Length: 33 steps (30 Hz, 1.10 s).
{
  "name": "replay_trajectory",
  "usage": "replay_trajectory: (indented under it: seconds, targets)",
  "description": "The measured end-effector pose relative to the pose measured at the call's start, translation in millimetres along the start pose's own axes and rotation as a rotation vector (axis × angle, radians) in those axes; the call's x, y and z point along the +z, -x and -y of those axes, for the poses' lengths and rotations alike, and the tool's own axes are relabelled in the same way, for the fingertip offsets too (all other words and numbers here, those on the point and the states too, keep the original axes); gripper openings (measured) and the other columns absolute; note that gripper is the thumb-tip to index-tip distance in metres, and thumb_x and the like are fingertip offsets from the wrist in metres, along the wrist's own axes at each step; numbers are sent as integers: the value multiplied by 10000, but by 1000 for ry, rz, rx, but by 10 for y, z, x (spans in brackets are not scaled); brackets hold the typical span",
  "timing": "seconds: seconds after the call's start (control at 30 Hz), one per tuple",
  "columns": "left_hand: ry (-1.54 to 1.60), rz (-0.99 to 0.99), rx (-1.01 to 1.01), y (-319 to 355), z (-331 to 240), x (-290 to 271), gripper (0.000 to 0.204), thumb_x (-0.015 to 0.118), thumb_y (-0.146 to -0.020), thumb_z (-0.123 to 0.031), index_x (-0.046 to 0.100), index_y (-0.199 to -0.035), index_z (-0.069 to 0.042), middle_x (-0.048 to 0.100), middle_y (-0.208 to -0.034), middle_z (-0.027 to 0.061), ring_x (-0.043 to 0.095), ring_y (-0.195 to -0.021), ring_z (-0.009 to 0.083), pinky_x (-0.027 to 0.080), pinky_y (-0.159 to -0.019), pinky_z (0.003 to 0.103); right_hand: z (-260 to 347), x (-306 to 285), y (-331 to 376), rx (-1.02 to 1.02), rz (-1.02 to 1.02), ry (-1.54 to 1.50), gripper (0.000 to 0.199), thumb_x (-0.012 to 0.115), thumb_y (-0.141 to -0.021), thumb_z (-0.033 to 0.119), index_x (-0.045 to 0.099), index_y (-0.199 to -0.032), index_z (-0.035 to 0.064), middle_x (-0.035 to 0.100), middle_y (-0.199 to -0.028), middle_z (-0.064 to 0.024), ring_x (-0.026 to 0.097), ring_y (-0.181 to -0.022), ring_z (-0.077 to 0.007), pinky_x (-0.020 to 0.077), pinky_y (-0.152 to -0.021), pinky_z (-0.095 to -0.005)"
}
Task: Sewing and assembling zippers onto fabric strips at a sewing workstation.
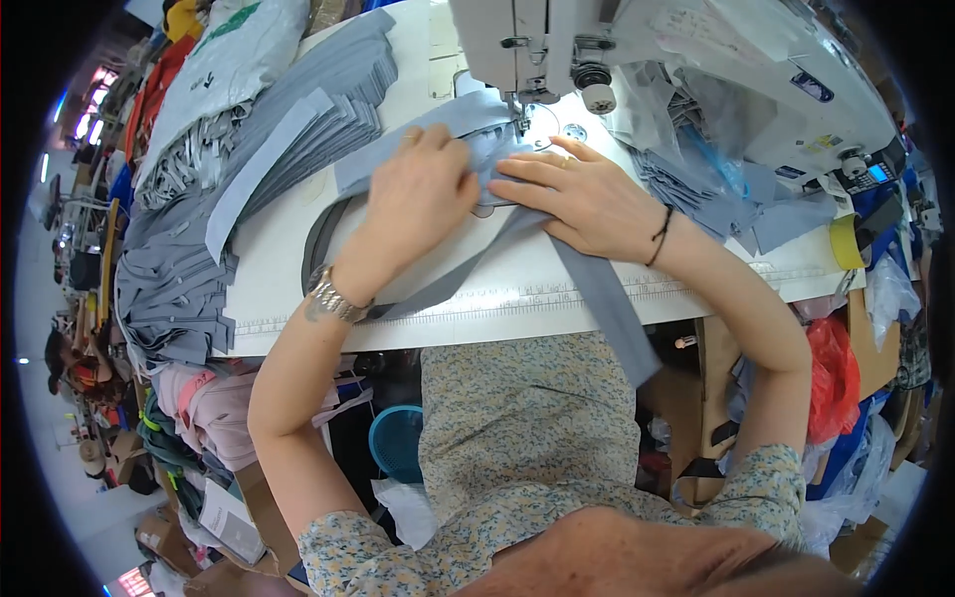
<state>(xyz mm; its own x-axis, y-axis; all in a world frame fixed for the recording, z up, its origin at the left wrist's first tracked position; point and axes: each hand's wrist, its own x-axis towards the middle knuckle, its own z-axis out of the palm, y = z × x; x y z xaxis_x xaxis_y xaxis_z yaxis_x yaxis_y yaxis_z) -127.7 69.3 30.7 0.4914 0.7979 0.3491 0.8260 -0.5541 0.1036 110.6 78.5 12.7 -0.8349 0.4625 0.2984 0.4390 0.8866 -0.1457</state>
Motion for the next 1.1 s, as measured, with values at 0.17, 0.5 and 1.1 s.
replay_trajectory:
  seconds: [0.17,0.5,1.1]
  targets:
    - [111,-173,48,154,-355,-358,275,759,-821,-200,630,-1006,-42,648,-959,104,627,-895,308,524,-756,389,-53,96,25,10,-143,-38,459,667,-808,127,606,-1261,90,587,-1295,-57,560,-1229,-203,378,-1101,-476]
    - [-494,181,-248,728,289,-610,71,643,-833,-86,629,-897,-59,674,-870,104,663,-829,294,536,-682,402,-23,102,109,-21,-229,-29,305,650,-840,123,683,-1136,58,625,-1244,-76,590,-1182,-215,402,-1073,-459]
    - [225,-162,164,-132,-140,-599,87,745,-842,-147,718,-833,-65,601,-693,61,585,-545,224,460,-512,325,-23,55,36,-16,-114,-2,472,645,-902,410,632,-1210,53,612,-1263,-78,539,-1262,-228,334,-1125,-501]
